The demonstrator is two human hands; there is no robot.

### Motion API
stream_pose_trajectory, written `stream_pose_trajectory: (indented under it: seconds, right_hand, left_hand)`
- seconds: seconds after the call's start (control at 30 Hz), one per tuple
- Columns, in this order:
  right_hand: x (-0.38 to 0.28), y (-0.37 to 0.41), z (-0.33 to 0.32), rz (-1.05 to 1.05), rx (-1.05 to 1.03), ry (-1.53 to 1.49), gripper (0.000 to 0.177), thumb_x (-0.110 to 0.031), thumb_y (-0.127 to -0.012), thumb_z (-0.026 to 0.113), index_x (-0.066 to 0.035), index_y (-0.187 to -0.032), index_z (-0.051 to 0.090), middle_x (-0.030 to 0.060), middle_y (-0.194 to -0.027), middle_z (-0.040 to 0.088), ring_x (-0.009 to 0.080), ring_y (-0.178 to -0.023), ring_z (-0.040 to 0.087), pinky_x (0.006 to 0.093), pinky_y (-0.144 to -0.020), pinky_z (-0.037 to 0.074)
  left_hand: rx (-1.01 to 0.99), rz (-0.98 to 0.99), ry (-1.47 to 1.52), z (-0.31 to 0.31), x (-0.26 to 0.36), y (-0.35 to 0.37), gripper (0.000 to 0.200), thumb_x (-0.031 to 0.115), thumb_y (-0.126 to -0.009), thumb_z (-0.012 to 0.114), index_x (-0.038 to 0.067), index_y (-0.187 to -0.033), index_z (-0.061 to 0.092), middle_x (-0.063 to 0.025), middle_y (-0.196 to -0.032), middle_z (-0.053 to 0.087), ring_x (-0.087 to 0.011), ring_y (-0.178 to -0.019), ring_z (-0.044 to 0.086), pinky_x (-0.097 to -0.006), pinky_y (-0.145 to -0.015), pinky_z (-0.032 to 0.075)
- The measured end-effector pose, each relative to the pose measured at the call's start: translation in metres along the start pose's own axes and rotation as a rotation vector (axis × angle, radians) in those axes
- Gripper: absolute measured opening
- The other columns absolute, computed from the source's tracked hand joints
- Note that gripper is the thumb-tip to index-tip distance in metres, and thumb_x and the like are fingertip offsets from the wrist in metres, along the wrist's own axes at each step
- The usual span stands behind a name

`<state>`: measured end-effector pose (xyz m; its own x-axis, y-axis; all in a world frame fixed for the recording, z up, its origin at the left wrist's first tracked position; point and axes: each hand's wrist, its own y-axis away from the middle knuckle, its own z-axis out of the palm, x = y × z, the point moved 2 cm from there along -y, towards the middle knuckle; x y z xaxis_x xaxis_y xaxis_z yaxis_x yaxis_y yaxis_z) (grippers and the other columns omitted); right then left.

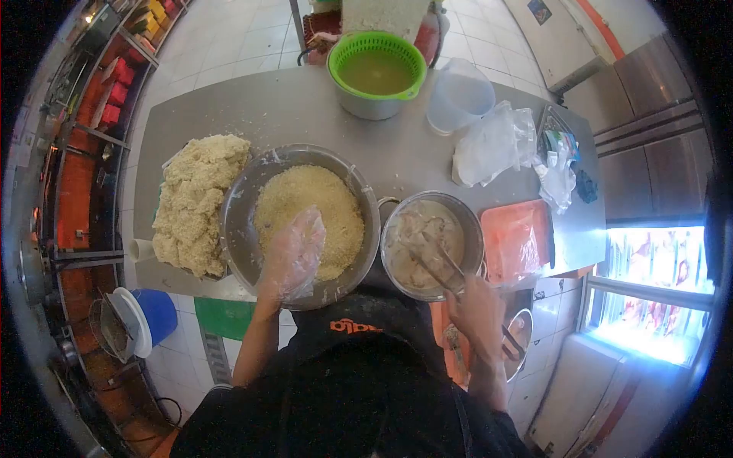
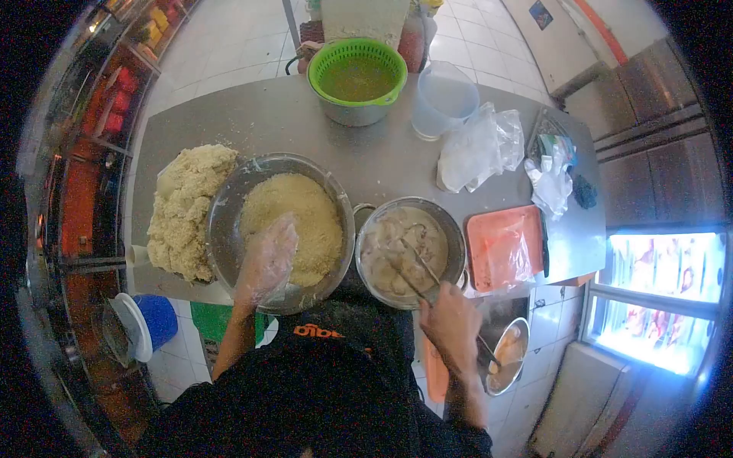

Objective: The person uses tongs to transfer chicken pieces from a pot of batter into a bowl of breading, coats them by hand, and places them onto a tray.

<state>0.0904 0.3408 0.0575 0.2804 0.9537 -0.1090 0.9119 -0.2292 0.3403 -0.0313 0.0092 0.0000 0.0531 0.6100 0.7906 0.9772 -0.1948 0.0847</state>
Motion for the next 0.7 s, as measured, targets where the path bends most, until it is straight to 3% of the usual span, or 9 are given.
stream_pose_trajectory:
  seconds: [0.1,0.23,0.43,0.53,0.63,0.7]
  right_hand:
    - [-0.015,-0.022,0.046,-0.052,0.008,0.085,0.028,-0.03,-0.096,0.07,-0.002,-0.098,0.066,0.0198,-0.097,0.071,0.0444,-0.08,0.073,0.053,-0.075,0.059]
    - [-0.014,-0.046,0.047,-0.042,-0.042,0.026,0.023,-0.023,-0.099,0.065,0.0,-0.098,0.069,0.0199,-0.089,0.074,0.0426,-0.083,0.075,0.0528,-0.073,0.06]
    - [0.058,-0.028,0.0,-0.096,-0.194,-0.369,0.033,-0.031,-0.1,0.066,0.0,-0.103,0.075,0.0222,-0.082,0.073,0.0389,-0.073,0.071,0.0494,-0.068,0.054]
    - [0.069,-0.014,-0.018,0.085,-0.398,-0.637,0.034,-0.033,-0.1,0.068,-0.001,-0.104,0.075,0.0202,-0.082,0.073,0.0388,-0.074,0.069,0.047,-0.072,0.054]
    - [0.077,-0.015,-0.002,0.08,-0.358,-0.64,0.029,-0.032,-0.099,0.069,-0.004,-0.104,0.075,0.0235,-0.086,0.073,0.0445,-0.082,0.072,0.0516,-0.076,0.057]
    - [0.064,-0.015,0.013,0.136,-0.155,-0.286,0.03,-0.033,-0.099,0.07,-0.004,-0.102,0.074,0.0229,-0.086,0.074,0.0447,-0.085,0.072,0.0519,-0.077,0.057]
  left_hand:
    - [0.005,0.054,-0.028,0.007,-0.002,0.0,0.043,0.026,-0.107,0.056,-0.005,-0.136,0.063,-0.0285,-0.133,0.067,-0.0427,-0.125,0.065,-0.0436,-0.111,0.048]
    - [-0.015,0.058,-0.026,0.008,0.001,0.0,0.043,0.027,-0.107,0.056,-0.005,-0.136,0.063,-0.0288,-0.134,0.067,-0.0427,-0.127,0.064,-0.0437,-0.112,0.047]
    - [0.018,0.028,-0.02,-0.002,-0.005,0.004,0.043,0.026,-0.107,0.057,-0.005,-0.136,0.063,-0.0291,-0.135,0.066,-0.0423,-0.128,0.064,-0.0437,-0.112,0.047]
    - [0.031,0.007,-0.003,0.0,-0.008,0.003,0.042,0.025,-0.106,0.058,-0.005,-0.135,0.064,-0.0298,-0.133,0.067,-0.0439,-0.126,0.064,-0.0443,-0.11,0.048]
    - [-0.007,0.011,-0.075,0.0,0.003,-0.002,0.042,0.025,-0.106,0.059,-0.005,-0.135,0.063,-0.0297,-0.134,0.067,-0.0443,-0.127,0.064,-0.0443,-0.11,0.048]
    - [-0.036,0.019,-0.059,0.006,0.004,-0.004,0.042,0.026,-0.106,0.059,-0.005,-0.135,0.063,-0.0291,-0.135,0.066,-0.044,-0.129,0.063,-0.0443,-0.111,0.047]
